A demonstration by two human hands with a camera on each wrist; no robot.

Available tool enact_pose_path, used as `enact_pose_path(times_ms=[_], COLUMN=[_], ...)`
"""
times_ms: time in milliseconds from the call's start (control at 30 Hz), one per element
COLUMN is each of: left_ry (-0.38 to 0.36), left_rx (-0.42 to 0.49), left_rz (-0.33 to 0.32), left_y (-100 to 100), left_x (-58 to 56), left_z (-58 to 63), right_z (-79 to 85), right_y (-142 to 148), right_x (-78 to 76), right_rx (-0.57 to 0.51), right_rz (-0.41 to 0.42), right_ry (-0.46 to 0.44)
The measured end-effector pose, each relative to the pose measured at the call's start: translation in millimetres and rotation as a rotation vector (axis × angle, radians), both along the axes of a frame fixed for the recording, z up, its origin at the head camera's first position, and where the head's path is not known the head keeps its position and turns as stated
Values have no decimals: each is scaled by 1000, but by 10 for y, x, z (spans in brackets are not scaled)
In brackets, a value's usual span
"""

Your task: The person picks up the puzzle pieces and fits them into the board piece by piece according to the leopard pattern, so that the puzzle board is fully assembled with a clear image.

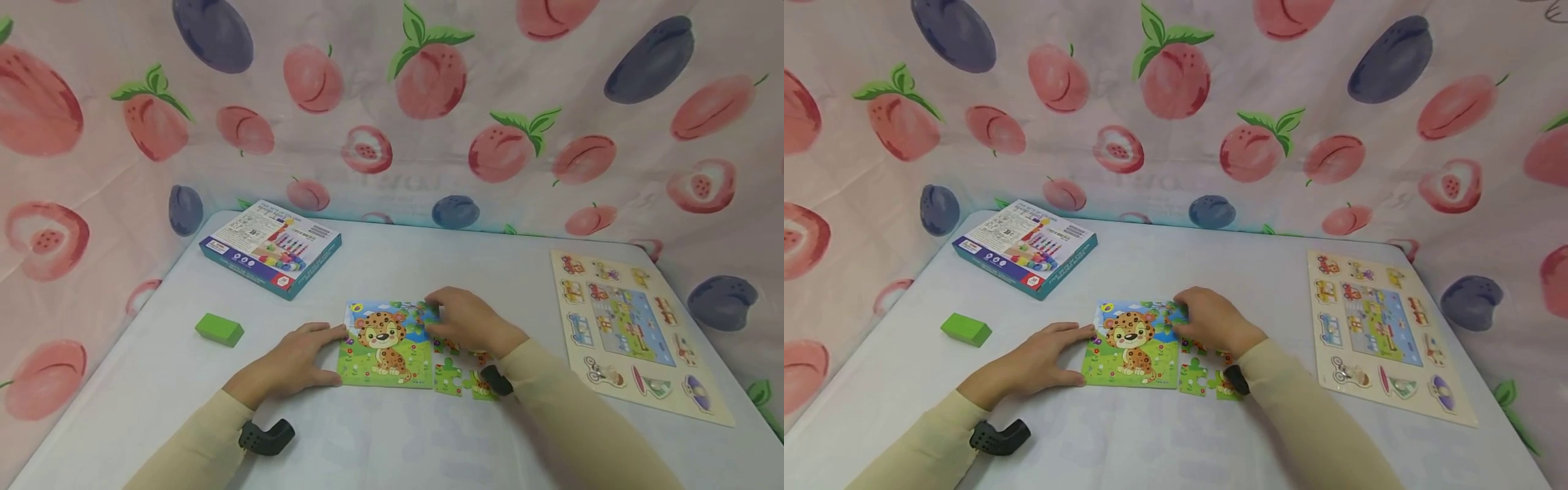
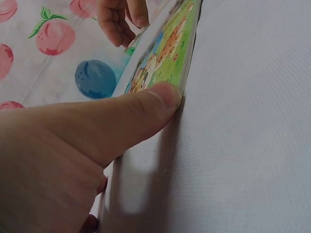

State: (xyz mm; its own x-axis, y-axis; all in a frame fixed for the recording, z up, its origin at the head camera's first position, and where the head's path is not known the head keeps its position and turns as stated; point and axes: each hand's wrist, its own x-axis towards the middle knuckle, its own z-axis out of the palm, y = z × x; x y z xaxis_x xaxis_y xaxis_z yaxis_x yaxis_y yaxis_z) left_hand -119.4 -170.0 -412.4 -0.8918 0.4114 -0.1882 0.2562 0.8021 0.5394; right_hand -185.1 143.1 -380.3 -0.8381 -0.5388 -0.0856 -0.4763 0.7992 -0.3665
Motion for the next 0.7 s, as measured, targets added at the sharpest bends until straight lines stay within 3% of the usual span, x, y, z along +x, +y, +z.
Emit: enact_pose_path(times_ms=[700], left_ry=[12], left_rx=[-1], left_rz=[-18], left_y=[-25], left_x=[11], left_z=[16], right_z=[-45], right_y=[-190], right_x=[-33], right_rx=[15], right_rz=[-11], right_ry=[-55])
